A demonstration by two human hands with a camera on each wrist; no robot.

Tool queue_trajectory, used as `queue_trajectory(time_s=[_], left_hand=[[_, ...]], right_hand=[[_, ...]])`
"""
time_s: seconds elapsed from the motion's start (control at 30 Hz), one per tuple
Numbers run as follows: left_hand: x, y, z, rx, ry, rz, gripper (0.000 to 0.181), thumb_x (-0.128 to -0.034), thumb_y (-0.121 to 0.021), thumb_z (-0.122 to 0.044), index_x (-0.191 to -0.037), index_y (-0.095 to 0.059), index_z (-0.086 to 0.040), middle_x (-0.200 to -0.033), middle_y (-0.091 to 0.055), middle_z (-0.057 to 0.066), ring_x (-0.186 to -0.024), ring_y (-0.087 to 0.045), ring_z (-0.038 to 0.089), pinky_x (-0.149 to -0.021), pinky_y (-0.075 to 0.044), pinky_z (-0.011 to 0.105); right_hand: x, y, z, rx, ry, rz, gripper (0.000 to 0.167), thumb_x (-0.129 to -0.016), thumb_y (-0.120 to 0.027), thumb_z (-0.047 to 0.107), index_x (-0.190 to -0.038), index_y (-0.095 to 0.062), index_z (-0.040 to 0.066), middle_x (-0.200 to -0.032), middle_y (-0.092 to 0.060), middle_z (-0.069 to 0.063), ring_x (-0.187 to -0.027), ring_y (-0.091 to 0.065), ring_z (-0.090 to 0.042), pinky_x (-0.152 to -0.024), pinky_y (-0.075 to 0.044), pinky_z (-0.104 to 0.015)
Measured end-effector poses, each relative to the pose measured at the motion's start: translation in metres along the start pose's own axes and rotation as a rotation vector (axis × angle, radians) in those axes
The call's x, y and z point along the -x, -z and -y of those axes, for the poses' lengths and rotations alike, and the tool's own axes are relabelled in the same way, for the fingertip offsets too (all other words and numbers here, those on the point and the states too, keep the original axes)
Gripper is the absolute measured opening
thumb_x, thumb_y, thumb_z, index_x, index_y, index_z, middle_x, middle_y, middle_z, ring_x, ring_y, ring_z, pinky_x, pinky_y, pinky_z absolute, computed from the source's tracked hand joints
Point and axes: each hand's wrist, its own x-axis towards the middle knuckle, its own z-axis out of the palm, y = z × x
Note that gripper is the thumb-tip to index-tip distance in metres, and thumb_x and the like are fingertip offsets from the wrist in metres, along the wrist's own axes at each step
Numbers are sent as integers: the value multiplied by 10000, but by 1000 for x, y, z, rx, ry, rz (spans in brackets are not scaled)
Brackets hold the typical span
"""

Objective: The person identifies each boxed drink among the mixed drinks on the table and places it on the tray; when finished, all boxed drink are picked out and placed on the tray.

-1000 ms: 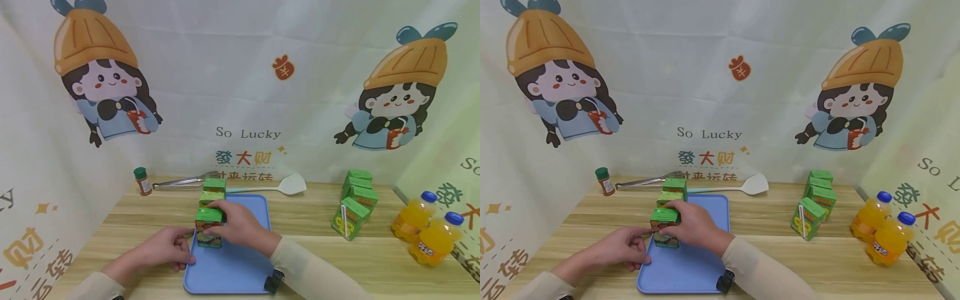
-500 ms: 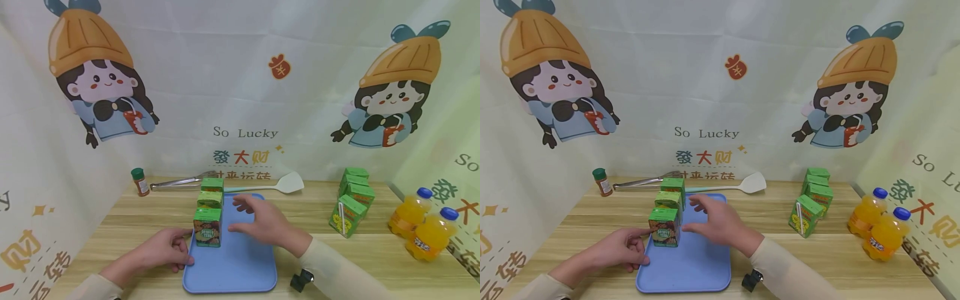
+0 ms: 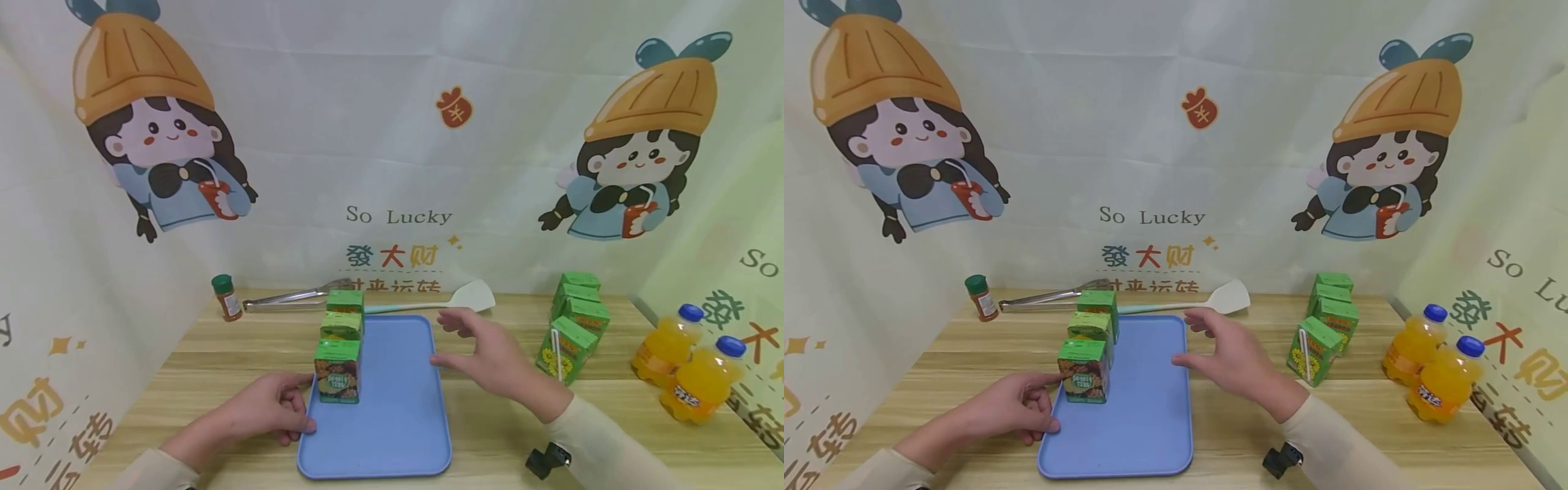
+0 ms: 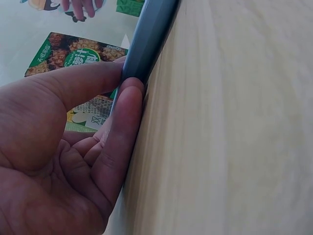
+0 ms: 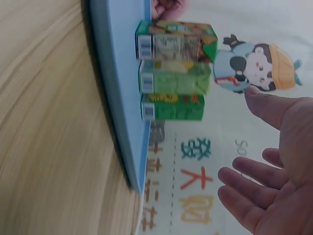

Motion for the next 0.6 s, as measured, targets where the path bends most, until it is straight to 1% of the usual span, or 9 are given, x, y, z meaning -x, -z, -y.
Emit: queue_trajectory(time_s=[0.17, 0.37, 0.53, 0.6], left_hand=[[0, 0, -1, 2, 1, 6, 983, -931, -899, -116, -1612, -287, 242, -869, -747, 114, -744, -732, 243, -627, -666, 381], [0, 1, -2, 4, 0, 3, 979, -931, -900, -117, -1612, -294, 238, -875, -748, 116, -748, -735, 249, -627, -668, 383], [0, 1, -1, 9, -1, 0, 974, -927, -903, -114, -1611, -304, 235, -876, -747, 117, -748, -738, 252, -625, -667, 381], [-1, 1, -1, 5, -3, 1, 974, -929, -900, -115, -1608, -301, 241, -878, -746, 116, -749, -739, 252, -623, -666, 378]], right_hand=[[10, 20, -10, 73, -6, -45, 694, -906, -965, 252, -1481, -639, 40, -1400, -738, -132, -1285, -695, -344, -1081, -583, -555], [18, 47, -22, 249, -42, -104, 695, -924, -952, 294, -1483, -643, 20, -1427, -728, -175, -1307, -687, -424, -1055, -582, -625], [23, 71, -33, 307, -82, -129, 720, -927, -949, 277, -1502, -620, -4, -1427, -705, -240, -1300, -668, -469, -1045, -572, -660], [26, 80, -37, 327, -114, -129, 737, -927, -949, 288, -1509, -610, -11, -1428, -697, -257, -1292, -662, -482, -1040, -571, -668]])
